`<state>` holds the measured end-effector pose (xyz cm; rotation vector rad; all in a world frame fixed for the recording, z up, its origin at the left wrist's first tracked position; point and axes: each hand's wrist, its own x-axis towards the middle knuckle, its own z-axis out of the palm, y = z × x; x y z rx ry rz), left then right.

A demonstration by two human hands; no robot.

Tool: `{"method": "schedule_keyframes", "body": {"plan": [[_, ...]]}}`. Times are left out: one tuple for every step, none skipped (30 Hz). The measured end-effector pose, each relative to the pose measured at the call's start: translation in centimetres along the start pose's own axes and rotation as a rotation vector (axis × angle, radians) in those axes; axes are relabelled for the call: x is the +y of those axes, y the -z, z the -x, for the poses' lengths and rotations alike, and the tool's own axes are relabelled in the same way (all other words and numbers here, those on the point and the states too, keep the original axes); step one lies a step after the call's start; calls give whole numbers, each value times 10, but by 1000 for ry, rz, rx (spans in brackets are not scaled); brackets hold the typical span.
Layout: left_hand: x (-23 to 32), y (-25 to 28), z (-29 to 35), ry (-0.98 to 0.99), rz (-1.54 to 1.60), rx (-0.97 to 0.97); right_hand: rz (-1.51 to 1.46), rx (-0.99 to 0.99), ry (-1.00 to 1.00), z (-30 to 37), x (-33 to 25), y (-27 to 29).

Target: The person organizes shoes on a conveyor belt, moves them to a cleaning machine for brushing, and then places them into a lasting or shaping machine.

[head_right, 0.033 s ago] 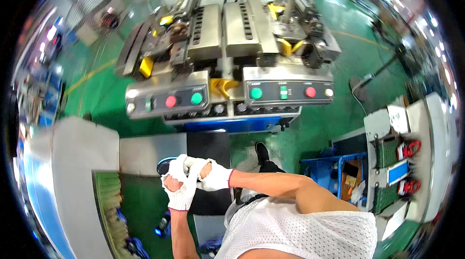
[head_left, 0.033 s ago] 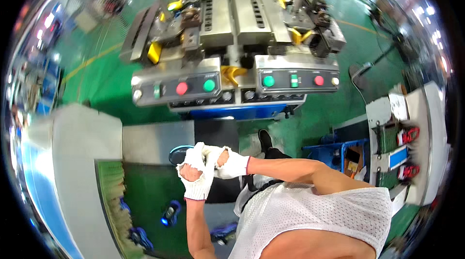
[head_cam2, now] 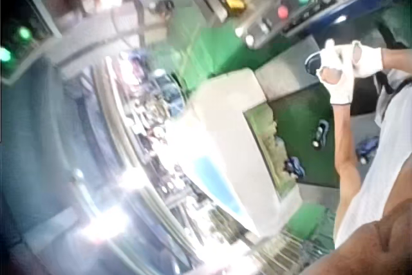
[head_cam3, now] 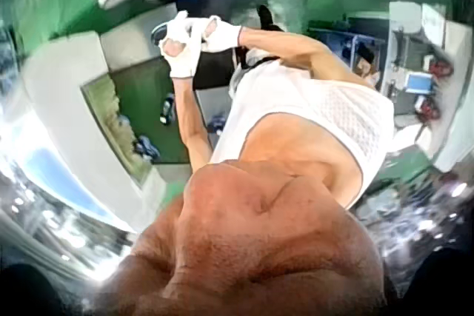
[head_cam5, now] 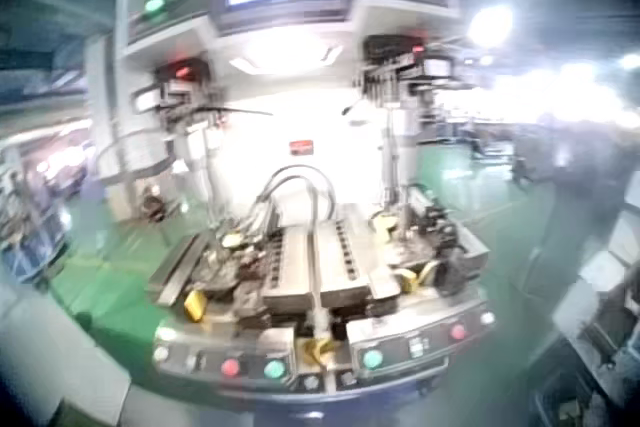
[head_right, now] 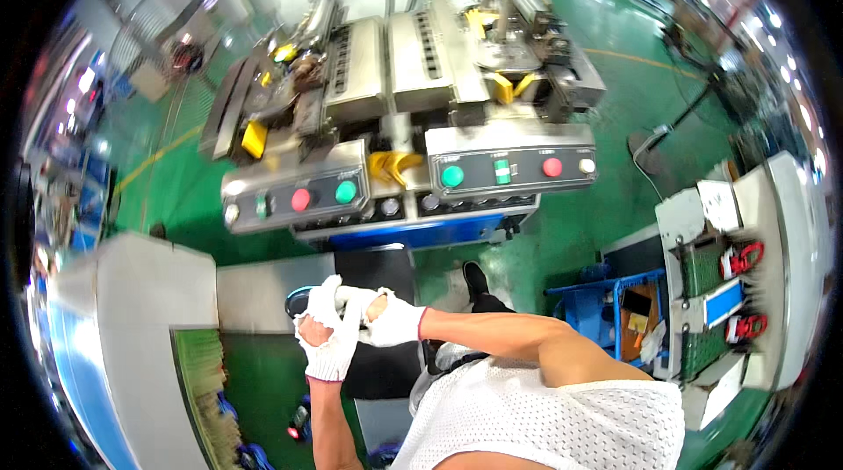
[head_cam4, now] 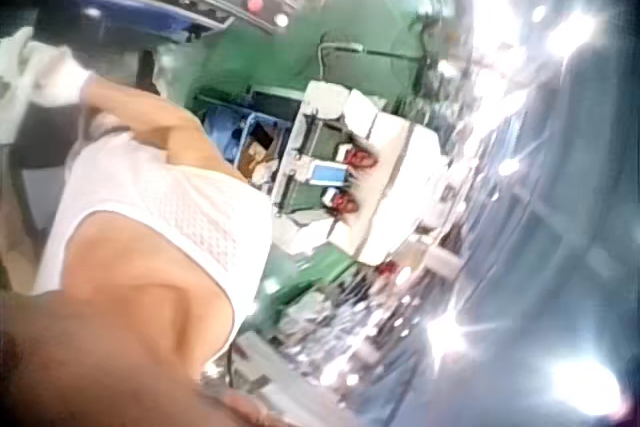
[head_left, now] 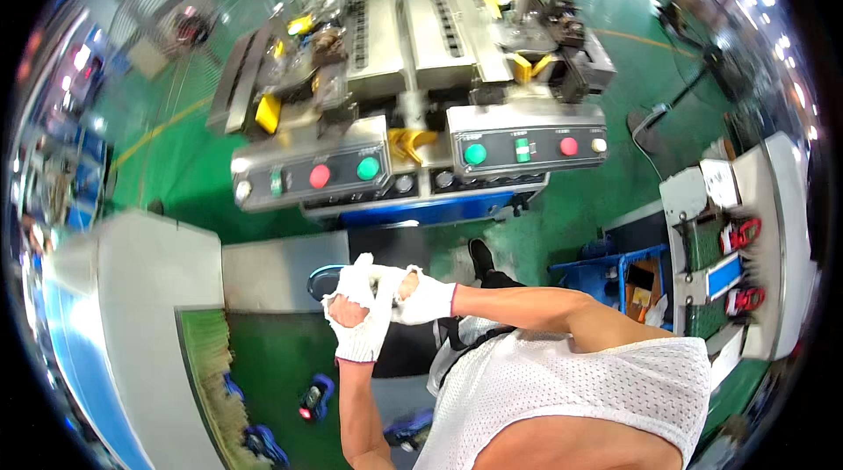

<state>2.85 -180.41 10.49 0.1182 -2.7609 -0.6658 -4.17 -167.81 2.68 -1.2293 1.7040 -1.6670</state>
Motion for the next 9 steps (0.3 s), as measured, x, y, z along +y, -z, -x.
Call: {"method": "schedule_keyframes", "body": {"plan": [[16,-5,-23,-41,15,-2,-6,35,-149,7,-4,25],[34,-11,-48,-74,72,37,-16,63,-298,16,-10,51],[61,-17,-70,-112,141,67,-29,102,-456,36,-19,79],[81,-22,-90,-138,264,38,20,130,-651,54,-17,105],[92,-15,-98,-174,283,95,30,103,-839,50,-84,134],[108,-19,-113,-249,319,164,-231,159,-739,69,-92,158],[118,-27,-124,-318,360,222,-496,210,-634,87,-94,175],[128,-38,-134,-264,421,240,-643,269,-495,99,-100,192],[137,-46,-147,-271,420,231,-793,320,-356,106,-110,207]]}}
